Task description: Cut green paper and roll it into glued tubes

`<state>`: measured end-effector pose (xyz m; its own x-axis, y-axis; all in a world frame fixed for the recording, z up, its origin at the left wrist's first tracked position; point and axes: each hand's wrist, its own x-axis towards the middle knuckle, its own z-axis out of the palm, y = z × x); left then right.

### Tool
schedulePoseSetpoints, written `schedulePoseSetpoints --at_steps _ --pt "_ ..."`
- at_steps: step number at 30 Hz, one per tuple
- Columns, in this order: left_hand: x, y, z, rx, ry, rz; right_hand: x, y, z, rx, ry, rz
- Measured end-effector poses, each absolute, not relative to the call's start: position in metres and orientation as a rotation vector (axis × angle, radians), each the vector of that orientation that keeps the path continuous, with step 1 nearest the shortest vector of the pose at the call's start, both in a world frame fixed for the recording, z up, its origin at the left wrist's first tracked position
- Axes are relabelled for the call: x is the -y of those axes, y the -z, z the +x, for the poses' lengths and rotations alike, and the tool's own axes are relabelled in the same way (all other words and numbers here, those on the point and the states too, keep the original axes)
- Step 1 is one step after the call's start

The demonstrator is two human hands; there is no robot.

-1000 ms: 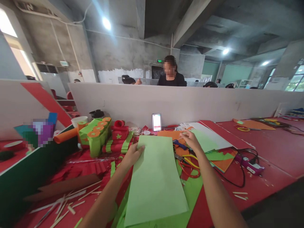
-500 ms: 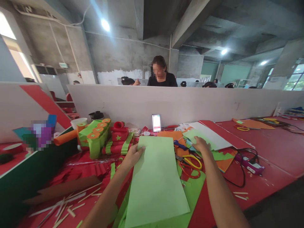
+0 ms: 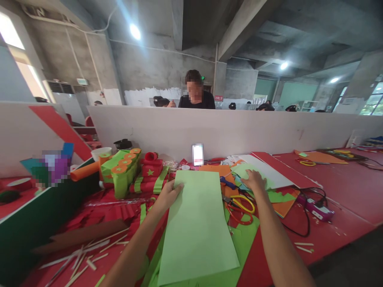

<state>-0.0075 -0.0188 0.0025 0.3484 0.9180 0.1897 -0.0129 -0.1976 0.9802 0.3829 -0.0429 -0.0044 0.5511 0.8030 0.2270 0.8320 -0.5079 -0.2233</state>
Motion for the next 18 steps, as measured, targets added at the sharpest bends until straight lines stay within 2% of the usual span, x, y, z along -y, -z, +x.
schedulePoseSetpoints --at_steps 18 --pt "0.0176 -0.0001 -0.0093 -0.868 -1.056 1.552 0.0488 0.001 0.3848 1.269 0.12 -2.444"
